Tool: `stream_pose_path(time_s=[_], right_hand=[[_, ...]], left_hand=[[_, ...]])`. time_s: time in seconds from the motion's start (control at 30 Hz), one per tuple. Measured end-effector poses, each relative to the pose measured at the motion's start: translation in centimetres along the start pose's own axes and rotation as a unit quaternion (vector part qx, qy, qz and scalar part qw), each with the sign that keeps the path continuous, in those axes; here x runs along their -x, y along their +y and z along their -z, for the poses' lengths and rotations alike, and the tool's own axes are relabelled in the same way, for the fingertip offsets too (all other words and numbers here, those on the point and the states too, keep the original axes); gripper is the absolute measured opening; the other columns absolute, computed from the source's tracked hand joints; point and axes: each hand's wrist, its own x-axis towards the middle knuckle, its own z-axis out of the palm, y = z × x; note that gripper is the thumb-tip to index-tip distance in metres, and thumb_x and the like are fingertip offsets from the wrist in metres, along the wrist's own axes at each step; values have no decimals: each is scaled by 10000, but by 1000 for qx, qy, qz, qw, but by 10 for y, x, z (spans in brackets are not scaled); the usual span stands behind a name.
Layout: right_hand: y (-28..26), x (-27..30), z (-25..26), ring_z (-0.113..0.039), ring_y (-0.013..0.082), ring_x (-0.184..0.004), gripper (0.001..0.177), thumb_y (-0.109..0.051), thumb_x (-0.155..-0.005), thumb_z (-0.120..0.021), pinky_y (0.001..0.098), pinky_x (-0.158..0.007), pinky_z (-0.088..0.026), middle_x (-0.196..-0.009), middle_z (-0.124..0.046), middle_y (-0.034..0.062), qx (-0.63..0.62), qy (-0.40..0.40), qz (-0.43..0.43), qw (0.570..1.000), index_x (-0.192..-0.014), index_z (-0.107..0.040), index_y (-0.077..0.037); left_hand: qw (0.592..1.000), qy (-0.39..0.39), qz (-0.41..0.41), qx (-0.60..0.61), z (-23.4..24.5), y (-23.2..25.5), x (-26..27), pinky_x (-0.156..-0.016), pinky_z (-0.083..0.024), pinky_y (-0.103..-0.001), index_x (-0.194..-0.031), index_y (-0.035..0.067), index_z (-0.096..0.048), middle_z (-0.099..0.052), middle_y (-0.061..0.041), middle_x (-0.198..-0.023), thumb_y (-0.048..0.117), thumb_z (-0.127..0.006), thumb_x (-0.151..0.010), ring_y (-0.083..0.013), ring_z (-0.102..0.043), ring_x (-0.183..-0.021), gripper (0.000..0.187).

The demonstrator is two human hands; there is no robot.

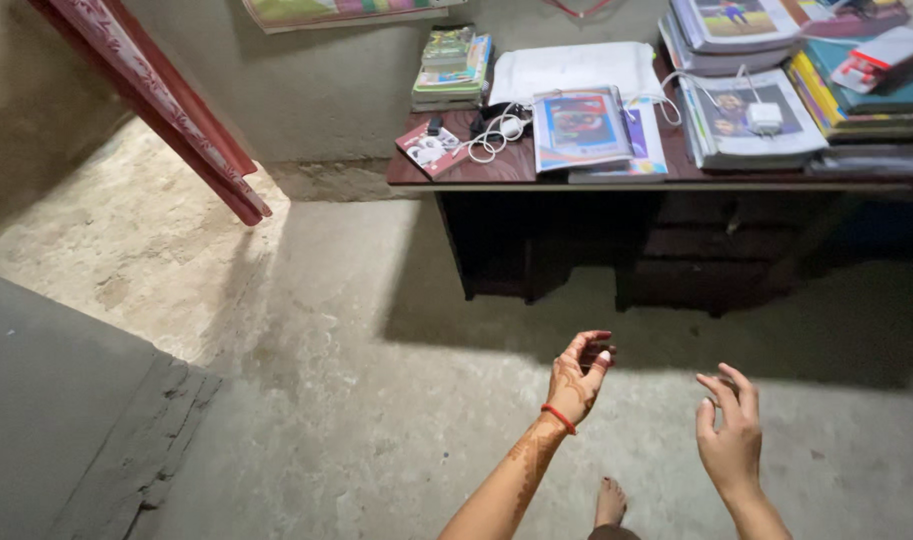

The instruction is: The person organizes books, notebooks, and electronic accessories on a desk, moving items into a shelf and arranging a white charging cable.

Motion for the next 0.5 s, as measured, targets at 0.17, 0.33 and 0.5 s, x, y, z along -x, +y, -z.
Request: stream_pose_path(time_s=[0.17,0.33,0.5], right_hand=[[26,-70,-24,-658,211,-961,344,-43,-940,-574,345,-797,-552,-1498,-513,112,6,-67,-68,995,-1258,-693,-98],[48,-152,-50,-642,217,-937,332,-50,-940,-586,330,-768,-545,-1498,-514,105,-13,-89,-37,995,-1249,-697,-100],[58,-218,-86,-646,191,-910,335,-58,-932,-596,327,-772,-536,-1497,-532,72,-47,-132,-21,990,-1247,-700,-106]], left_hand=[[999,29,-18,-21,-5,-14,-68,-913,-561,-276,-1281,48,-629,-752,-66,-1114,100,-607,-1007,-108,-694,-977,279],[996,73,-36,22,-9,-23,-150,-913,-559,-276,-1278,40,-628,-748,-59,-1122,99,-613,-1010,-101,-683,-980,275],[990,136,-29,-2,-6,-36,-208,-891,-566,-274,-1262,59,-652,-759,-50,-1082,98,-611,-1000,-98,-695,-942,268]])
